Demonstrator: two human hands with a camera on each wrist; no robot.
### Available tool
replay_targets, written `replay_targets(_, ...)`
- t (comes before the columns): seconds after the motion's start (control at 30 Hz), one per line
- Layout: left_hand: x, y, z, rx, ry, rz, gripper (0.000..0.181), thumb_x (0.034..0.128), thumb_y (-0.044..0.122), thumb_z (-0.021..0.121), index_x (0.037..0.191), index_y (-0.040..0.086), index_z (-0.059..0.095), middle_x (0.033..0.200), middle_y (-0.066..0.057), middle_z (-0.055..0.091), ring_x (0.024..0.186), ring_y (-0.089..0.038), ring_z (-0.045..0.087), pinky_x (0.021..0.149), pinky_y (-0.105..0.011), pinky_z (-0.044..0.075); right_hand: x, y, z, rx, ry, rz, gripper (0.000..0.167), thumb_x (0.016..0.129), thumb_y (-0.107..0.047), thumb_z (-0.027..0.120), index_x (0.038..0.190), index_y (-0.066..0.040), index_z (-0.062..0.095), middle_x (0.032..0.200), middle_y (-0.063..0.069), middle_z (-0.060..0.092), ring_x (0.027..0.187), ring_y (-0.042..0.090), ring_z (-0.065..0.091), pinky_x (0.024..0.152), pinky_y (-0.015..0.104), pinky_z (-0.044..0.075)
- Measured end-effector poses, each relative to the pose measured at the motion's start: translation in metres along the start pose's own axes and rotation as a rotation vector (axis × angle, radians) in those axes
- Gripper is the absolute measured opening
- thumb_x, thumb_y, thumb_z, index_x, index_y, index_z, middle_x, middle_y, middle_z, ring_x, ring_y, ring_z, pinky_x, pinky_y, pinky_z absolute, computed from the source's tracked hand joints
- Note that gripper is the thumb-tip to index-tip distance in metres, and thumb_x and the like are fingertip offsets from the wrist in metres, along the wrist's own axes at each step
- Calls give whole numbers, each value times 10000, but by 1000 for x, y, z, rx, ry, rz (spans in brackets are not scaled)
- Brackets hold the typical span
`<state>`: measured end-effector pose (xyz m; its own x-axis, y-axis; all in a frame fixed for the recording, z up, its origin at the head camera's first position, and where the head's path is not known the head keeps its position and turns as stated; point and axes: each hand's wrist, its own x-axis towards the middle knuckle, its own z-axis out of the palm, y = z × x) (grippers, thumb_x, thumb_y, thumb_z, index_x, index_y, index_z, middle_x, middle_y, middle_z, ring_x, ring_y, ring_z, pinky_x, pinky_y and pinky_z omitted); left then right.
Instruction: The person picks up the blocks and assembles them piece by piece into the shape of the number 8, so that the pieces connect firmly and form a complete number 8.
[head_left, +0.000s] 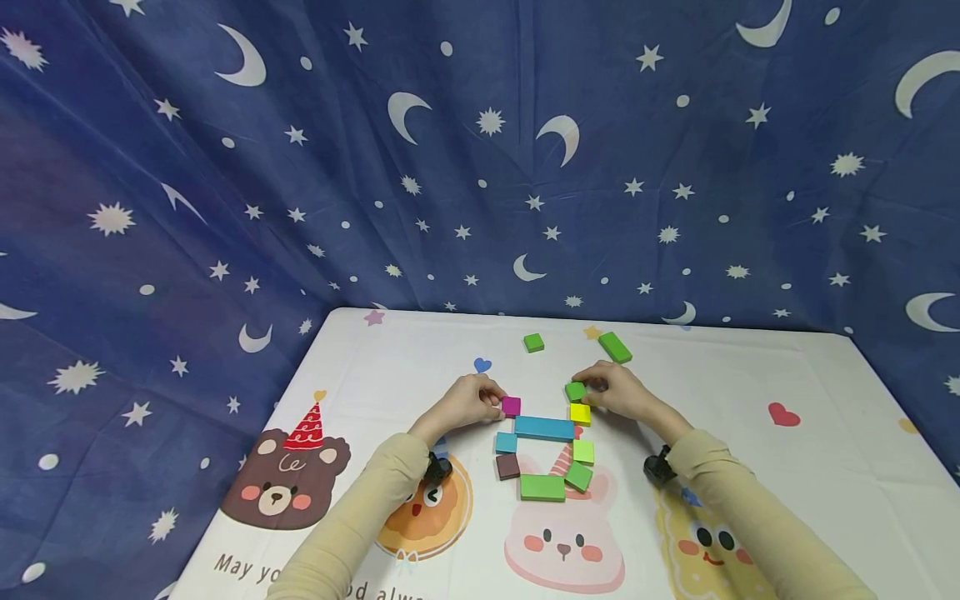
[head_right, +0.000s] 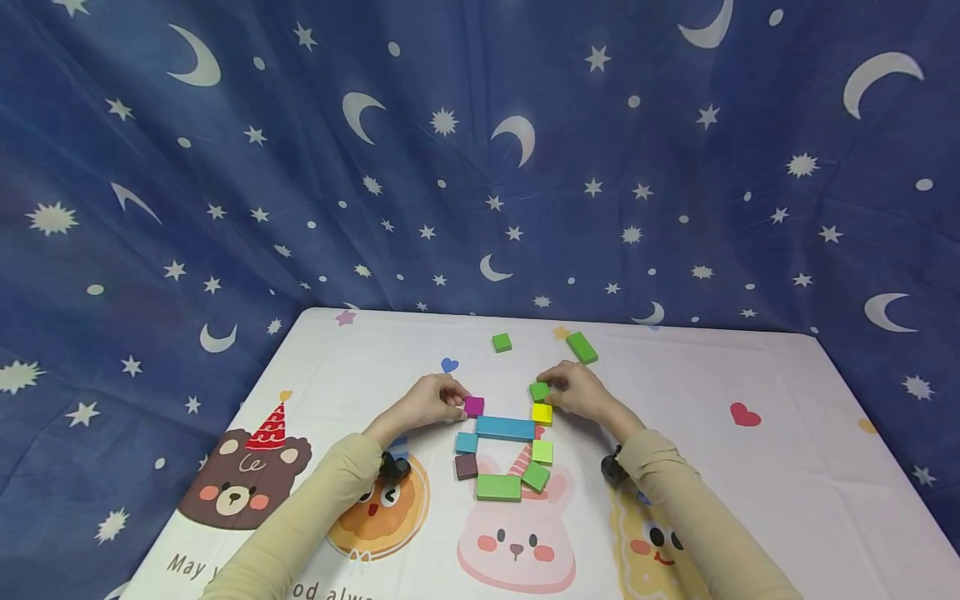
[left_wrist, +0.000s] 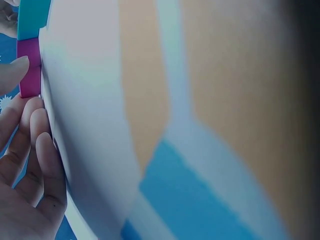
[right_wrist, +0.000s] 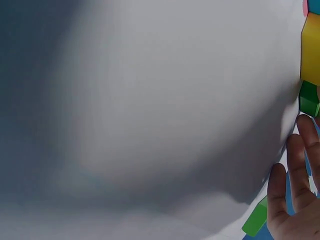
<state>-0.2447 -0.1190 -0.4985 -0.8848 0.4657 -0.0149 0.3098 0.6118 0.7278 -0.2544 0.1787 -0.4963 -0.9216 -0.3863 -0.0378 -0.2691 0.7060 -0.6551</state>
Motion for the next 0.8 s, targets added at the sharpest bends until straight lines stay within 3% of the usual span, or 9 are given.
replay_targets(0.2, 0, 3, 2, 11, -3, -64, 232, 738, 80, 793, 954, 32, 725, 778, -37, 631, 700, -70, 519, 661, -191, 426, -2, -1, 0, 19, 2, -18, 311, 831, -46, 675, 1141, -33, 687, 975, 97, 637, 837, 208, 487, 739, 318, 396)
replay_targets(0.8, 1, 3, 2, 16, -3, -62, 231, 739, 72, 792, 959, 36, 727, 779, -35, 633, 697, -66, 509, 662, -186, 423, -5, -1, 0, 28, 1, -39, 288, 843, -38, 649, 1128, -32, 697, 958, 102, 625, 831, 213, 480, 709, 296, 379)
